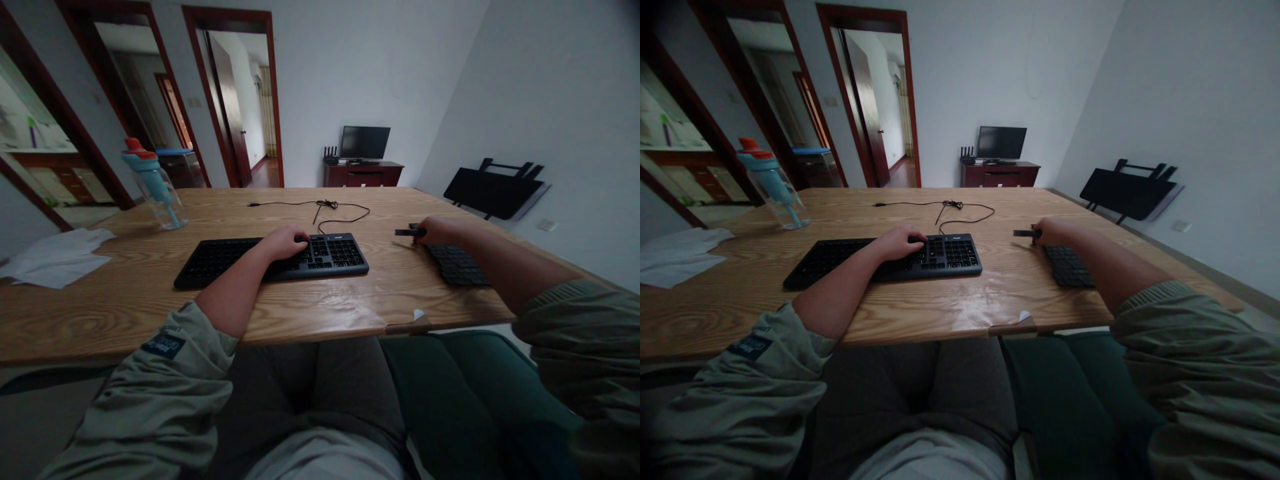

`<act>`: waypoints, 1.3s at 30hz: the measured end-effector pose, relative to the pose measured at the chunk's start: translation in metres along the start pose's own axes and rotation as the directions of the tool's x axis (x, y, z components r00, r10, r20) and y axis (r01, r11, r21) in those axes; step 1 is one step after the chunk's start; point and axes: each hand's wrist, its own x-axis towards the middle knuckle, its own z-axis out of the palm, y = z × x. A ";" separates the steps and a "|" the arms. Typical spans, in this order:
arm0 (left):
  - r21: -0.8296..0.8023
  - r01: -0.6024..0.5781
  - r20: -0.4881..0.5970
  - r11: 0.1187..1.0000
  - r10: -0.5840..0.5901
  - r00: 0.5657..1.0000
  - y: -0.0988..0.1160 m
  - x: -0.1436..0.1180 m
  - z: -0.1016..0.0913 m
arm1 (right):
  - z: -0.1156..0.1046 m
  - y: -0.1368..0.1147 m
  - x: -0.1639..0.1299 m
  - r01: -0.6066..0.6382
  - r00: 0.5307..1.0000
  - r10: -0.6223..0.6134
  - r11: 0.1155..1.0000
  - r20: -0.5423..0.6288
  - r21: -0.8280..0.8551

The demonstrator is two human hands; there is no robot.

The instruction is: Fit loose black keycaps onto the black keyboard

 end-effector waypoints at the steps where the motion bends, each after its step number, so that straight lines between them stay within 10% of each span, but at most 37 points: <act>1: 0.001 -0.002 -0.001 1.000 0.002 1.000 0.000 0.000 0.000 | 0.000 0.000 0.000 0.005 1.000 -0.005 1.000 0.000 -0.012; 11: -0.024 -0.007 0.000 1.000 0.007 1.000 -0.004 0.001 0.002 | -0.036 -0.023 -0.018 0.088 0.962 -0.018 0.965 -0.271 0.246; 21: 0.004 0.035 -0.027 0.999 -0.035 0.999 -0.008 -0.003 -0.007 | -0.044 -0.181 -0.021 0.620 0.741 -0.153 0.529 -0.653 0.579; 27: 0.008 0.050 -0.017 0.999 -0.050 0.999 -0.014 -0.002 -0.002 | -0.014 -0.223 0.008 0.487 0.846 0.016 0.384 -0.533 0.784; 39: 0.028 -0.030 -0.106 0.999 0.033 0.994 -0.002 0.001 0.003 | 0.014 -0.233 0.017 0.486 0.871 -0.053 0.226 -0.488 0.844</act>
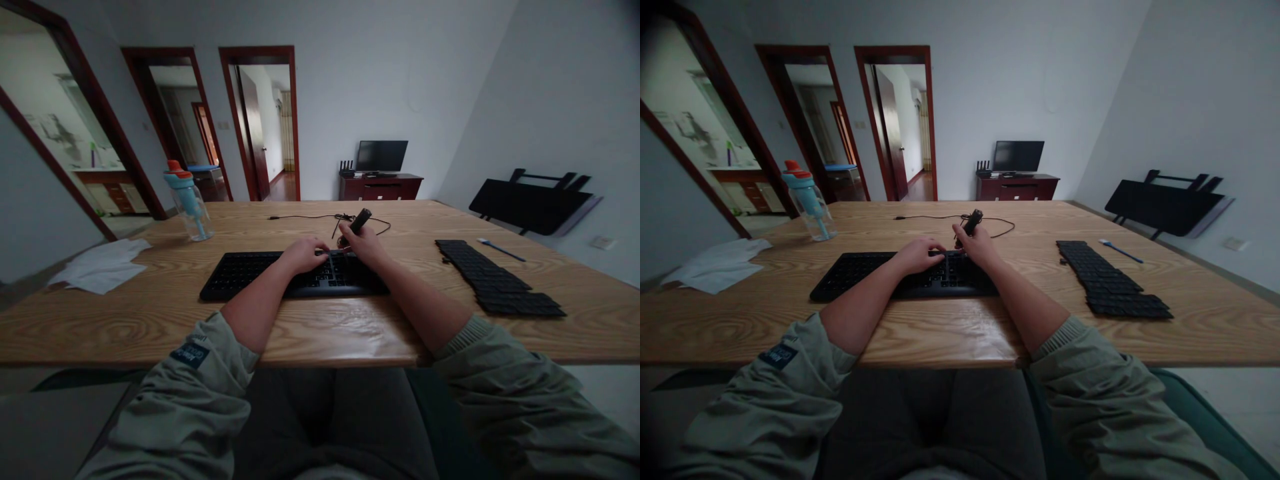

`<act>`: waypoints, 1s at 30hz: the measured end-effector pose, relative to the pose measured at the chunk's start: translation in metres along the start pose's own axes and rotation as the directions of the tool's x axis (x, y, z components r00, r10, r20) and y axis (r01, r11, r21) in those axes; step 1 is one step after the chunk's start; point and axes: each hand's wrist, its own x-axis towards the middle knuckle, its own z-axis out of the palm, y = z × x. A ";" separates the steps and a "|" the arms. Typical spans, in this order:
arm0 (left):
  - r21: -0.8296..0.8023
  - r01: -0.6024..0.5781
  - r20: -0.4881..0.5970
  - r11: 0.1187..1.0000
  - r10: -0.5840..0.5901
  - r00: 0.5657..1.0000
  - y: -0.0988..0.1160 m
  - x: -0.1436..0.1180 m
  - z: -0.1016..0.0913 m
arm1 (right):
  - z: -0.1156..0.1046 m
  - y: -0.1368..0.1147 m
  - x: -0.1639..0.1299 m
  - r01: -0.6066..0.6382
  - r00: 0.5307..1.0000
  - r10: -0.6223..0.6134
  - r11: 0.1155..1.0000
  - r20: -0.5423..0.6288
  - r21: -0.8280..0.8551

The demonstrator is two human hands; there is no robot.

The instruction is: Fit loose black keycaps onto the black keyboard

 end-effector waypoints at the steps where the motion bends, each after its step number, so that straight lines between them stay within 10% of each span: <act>1: 0.000 0.002 0.006 1.000 -0.002 1.000 0.000 0.000 0.001 | 0.001 0.002 0.001 0.011 1.000 -0.011 1.000 0.006 0.005; 30: 0.028 0.016 0.046 0.999 -0.018 0.999 -0.001 0.004 0.007 | -0.003 0.008 0.003 0.117 0.993 -0.116 0.986 0.016 -0.121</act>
